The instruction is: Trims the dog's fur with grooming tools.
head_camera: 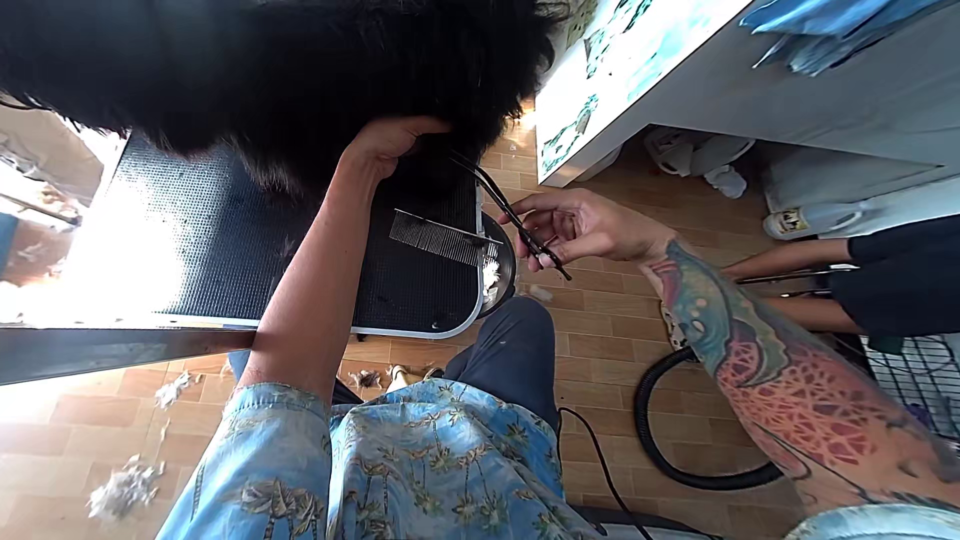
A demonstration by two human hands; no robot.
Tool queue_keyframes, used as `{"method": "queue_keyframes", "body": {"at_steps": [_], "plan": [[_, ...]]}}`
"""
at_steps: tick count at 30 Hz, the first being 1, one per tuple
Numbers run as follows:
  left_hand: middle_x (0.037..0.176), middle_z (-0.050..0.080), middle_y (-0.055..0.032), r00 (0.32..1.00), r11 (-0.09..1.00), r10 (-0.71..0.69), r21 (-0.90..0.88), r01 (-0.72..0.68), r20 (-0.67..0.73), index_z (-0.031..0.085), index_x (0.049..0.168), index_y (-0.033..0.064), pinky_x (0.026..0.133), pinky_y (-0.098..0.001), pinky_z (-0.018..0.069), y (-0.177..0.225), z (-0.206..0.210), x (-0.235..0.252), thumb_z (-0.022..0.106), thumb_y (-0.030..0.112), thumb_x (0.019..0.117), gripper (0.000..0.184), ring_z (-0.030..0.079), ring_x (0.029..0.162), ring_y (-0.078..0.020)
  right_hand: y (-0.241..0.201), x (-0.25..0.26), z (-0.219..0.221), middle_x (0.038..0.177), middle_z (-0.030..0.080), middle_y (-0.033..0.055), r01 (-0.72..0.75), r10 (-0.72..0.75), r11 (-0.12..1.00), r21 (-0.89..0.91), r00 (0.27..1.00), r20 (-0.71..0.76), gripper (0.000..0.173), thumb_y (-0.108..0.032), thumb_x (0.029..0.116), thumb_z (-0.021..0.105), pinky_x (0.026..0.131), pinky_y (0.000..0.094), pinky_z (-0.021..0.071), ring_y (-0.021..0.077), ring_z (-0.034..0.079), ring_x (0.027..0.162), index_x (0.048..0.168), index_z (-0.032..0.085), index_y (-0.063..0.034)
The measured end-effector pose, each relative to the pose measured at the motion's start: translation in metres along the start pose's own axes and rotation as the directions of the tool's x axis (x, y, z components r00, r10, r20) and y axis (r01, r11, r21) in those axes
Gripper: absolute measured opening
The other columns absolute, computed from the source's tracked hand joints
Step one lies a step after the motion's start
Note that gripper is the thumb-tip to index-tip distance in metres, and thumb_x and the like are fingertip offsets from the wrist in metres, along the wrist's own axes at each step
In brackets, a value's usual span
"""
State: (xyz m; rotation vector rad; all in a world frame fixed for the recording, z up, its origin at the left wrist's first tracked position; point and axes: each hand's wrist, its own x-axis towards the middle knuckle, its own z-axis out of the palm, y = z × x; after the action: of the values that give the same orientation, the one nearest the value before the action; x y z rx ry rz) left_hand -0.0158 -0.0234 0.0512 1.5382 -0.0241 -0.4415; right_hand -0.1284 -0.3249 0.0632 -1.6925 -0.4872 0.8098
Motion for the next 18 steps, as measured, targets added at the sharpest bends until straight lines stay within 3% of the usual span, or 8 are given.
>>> {"method": "queue_keyframes", "body": {"at_steps": [3, 10, 18], "plan": [[0.106, 0.070, -0.0033, 1.000, 1.000, -0.011, 0.013, 0.011, 0.001, 0.069, 0.112, 0.0048, 0.092, -0.0308, 0.0536, 0.002, -0.001, 0.000, 0.074, 0.016, 0.0912, 0.025, 0.065, 0.101, -0.0125, -0.004, 0.012, -0.002, 0.095, 0.073, 0.0168, 0.032, -0.032, 0.999, -0.032, 0.999, 0.007, 0.067, -0.009, 0.0775, 0.076, 0.069, 0.0334, 0.0648, 0.0240, 0.074, 0.077, 0.141, 0.055, -0.0004], [0.114, 0.069, -0.0045, 0.999, 0.999, -0.041, 0.002, 0.041, 0.002, 0.068, 0.118, 0.0057, 0.096, -0.0331, 0.0529, 0.002, -0.001, 0.001, 0.075, 0.016, 0.0903, 0.031, 0.064, 0.110, -0.0149, -0.006, 0.028, 0.004, 0.096, 0.073, 0.0158, 0.050, -0.053, 0.997, -0.064, 0.997, -0.051, 0.067, 0.002, 0.0752, 0.075, 0.068, 0.0343, 0.0652, 0.0237, 0.073, 0.073, 0.140, 0.057, 0.0007], [0.104, 0.070, -0.0015, 0.999, 0.999, -0.041, 0.009, 0.041, -0.001, 0.070, 0.111, 0.0082, 0.090, -0.0311, 0.0529, 0.000, -0.001, 0.004, 0.074, 0.018, 0.0903, 0.023, 0.064, 0.099, -0.0122, -0.007, 0.025, 0.009, 0.093, 0.073, 0.0162, 0.010, -0.015, 0.998, -0.055, 0.996, -0.090, 0.064, 0.010, 0.0764, 0.069, 0.065, 0.0366, 0.0660, 0.0256, 0.073, 0.068, 0.139, 0.058, 0.0008]]}}
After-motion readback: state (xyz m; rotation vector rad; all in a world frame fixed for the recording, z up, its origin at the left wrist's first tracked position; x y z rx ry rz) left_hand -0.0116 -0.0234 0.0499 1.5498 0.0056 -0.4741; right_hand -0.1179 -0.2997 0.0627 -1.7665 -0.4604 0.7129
